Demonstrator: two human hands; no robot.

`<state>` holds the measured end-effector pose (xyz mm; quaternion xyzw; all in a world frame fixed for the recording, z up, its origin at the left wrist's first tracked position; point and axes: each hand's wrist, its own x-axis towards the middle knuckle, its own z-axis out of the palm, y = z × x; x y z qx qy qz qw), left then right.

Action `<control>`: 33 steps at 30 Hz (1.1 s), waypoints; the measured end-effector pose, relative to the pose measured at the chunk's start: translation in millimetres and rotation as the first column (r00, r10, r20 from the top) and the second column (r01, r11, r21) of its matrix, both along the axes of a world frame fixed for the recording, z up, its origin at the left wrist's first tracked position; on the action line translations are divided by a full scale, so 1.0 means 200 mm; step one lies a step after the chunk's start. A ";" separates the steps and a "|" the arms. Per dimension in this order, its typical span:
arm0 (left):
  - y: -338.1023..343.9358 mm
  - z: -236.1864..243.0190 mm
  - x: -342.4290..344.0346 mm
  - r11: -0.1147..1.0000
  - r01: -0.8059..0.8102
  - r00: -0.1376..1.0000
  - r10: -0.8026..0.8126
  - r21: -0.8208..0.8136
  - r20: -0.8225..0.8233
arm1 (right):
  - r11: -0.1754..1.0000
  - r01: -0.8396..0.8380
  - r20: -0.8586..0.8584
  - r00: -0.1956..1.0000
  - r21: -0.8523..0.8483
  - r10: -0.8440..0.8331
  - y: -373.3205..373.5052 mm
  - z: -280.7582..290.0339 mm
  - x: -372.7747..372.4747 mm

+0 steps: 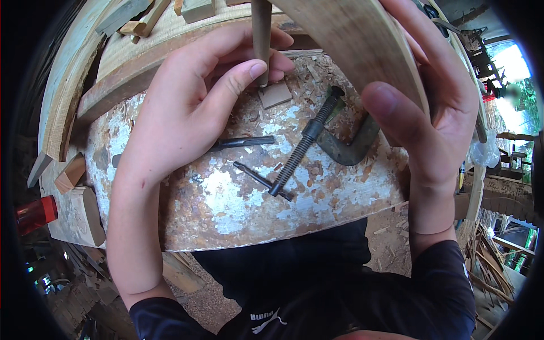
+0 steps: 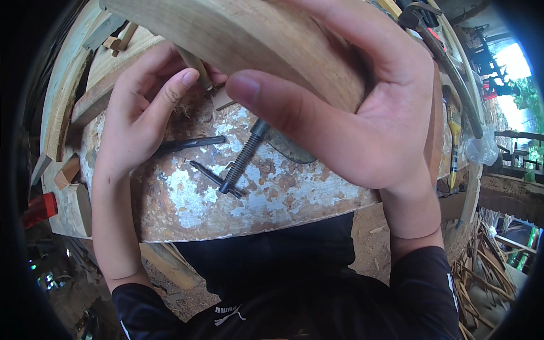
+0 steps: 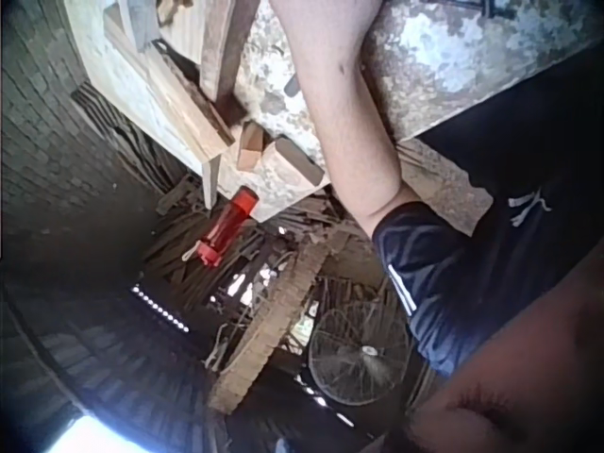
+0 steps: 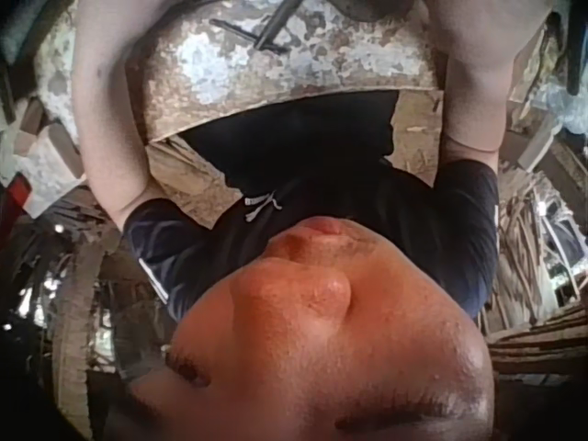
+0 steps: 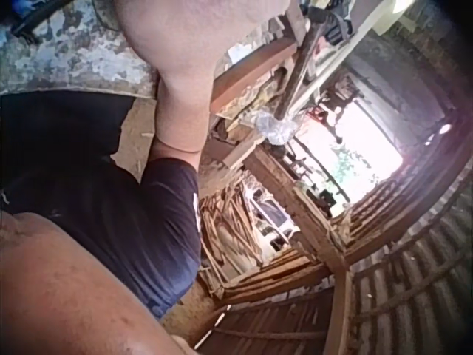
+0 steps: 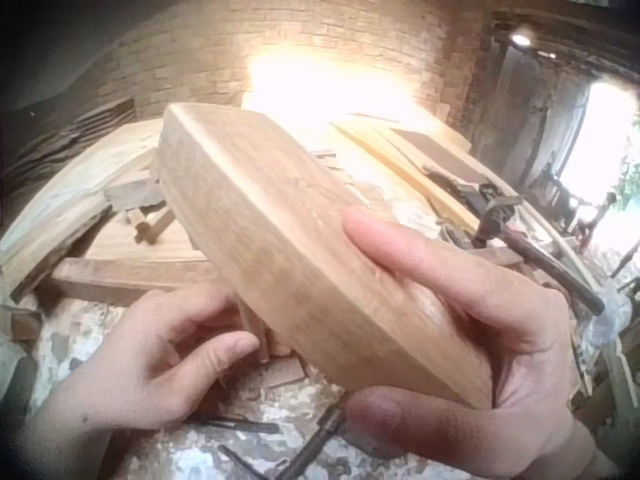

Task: Refining a wooden block with a chisel and using a C-clamp to secure pieces.

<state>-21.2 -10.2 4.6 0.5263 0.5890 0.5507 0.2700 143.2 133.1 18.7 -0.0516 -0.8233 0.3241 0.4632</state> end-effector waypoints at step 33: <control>0.00 -0.01 -0.03 0.999 0.022 0.975 -0.031 -0.039 -0.221 | 0.914 -0.119 -0.083 0.992 -0.387 0.094 0.09 0.11 0.18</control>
